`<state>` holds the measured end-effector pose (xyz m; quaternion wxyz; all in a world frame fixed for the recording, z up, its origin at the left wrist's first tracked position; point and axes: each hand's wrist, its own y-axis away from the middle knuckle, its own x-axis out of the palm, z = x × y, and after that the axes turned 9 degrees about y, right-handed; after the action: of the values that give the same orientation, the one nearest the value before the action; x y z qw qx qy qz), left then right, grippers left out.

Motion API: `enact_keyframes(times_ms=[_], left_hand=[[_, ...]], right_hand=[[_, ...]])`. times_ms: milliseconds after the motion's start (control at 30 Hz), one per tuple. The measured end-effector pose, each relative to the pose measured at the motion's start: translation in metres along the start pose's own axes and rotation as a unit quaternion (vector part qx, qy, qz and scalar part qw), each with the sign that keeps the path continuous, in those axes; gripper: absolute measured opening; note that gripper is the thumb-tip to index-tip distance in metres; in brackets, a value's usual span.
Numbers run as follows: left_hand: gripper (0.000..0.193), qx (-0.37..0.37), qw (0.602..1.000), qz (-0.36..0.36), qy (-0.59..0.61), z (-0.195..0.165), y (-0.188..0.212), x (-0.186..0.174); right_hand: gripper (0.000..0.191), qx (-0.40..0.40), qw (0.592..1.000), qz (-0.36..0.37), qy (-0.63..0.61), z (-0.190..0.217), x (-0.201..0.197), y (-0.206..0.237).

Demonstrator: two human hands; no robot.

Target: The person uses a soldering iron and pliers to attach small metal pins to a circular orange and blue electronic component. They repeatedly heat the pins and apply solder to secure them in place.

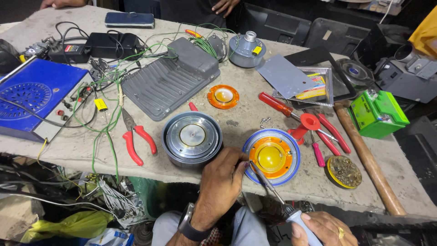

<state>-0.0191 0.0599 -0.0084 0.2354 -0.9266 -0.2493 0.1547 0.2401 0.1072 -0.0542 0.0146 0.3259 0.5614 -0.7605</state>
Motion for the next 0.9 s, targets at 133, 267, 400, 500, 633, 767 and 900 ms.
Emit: enact_keyframes(times_ms=[133,267,400,500,633,767,900], left_hand=[[0.012,0.002,1.0,0.002,-0.006,-0.004,-0.003,-0.003],[0.012,0.062,0.998,0.001,-0.015,-0.003,-0.002,-0.001],[0.013,0.046,0.999,0.009,-0.008,0.003,0.006,0.004],[0.012,0.031,0.999,0.016,-0.009,0.006,0.007,0.006],[0.012,0.04,0.999,0.015,-0.01,0.002,0.005,0.005],[0.013,0.037,0.999,0.014,-0.008,0.0,0.005,0.005],[0.014,0.053,0.998,0.014,-0.014,0.003,0.006,0.004]], right_hand=[[0.031,-0.012,1.0,-0.01,-0.019,0.003,0.003,-0.014],[0.026,-0.088,0.994,-0.042,-0.043,0.007,-0.003,-0.028],[0.025,0.005,0.998,-0.008,-0.066,0.02,-0.018,-0.016],[0.03,0.053,0.997,-0.021,-0.057,0.022,-0.025,-0.007],[0.031,0.061,0.997,-0.055,-0.003,0.02,-0.027,-0.007],[0.029,0.05,0.998,-0.014,-0.027,0.025,-0.03,-0.014],[0.029,0.04,0.999,0.02,-0.017,0.031,-0.034,-0.017]])
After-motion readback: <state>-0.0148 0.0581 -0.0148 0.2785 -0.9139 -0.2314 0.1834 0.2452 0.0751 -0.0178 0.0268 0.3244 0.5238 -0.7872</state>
